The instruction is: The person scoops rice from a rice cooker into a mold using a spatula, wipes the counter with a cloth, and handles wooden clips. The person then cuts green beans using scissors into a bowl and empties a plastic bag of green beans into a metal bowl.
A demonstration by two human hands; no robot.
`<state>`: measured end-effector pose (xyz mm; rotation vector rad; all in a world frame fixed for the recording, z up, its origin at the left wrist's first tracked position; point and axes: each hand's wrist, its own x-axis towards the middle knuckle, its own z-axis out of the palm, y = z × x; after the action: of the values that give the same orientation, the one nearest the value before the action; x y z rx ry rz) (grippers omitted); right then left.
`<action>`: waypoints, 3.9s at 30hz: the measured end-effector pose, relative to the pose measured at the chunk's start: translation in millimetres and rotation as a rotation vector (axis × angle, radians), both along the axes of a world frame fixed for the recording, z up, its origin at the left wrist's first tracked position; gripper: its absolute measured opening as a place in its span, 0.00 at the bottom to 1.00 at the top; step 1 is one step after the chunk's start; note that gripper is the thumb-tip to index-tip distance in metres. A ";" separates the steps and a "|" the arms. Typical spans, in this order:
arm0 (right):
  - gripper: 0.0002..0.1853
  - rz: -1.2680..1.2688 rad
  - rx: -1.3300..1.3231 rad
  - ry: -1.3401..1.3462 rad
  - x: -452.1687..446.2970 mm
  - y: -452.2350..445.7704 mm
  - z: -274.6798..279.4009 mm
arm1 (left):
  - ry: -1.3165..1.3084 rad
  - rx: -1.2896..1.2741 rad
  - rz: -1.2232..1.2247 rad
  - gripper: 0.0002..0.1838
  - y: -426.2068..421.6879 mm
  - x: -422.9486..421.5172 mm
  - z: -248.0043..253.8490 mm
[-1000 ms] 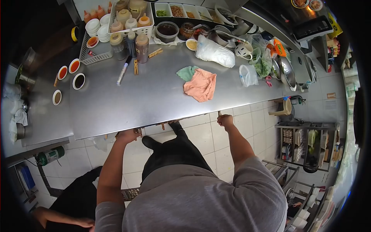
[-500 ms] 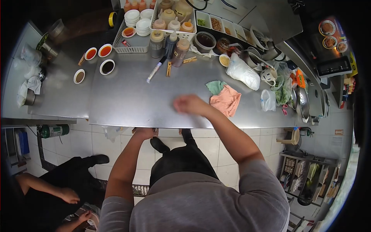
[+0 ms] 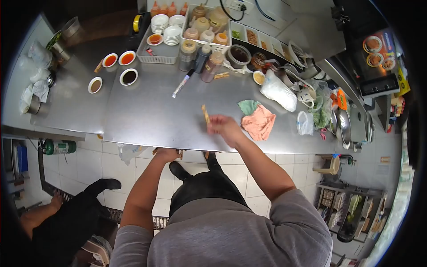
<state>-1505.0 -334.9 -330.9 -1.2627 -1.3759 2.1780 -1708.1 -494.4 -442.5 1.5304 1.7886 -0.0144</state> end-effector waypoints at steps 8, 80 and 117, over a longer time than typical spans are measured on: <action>0.09 0.364 -0.298 -0.493 132.9 -110.1 -43.8 | -0.087 0.042 0.000 0.24 0.4 -1.1 -11.9; 0.07 0.230 -0.027 -0.301 234.9 -97.4 -130.5 | 0.215 0.082 0.084 0.20 20.5 157.2 -15.0; 0.19 -0.814 0.558 -1.422 680.2 83.7 -45.0 | -0.288 -0.034 0.249 0.28 -2.5 253.1 81.2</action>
<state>-824.8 -251.2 -375.9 -2.5324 -1.1988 0.1414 -1455.0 -496.9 -361.3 1.2082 1.7216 0.2818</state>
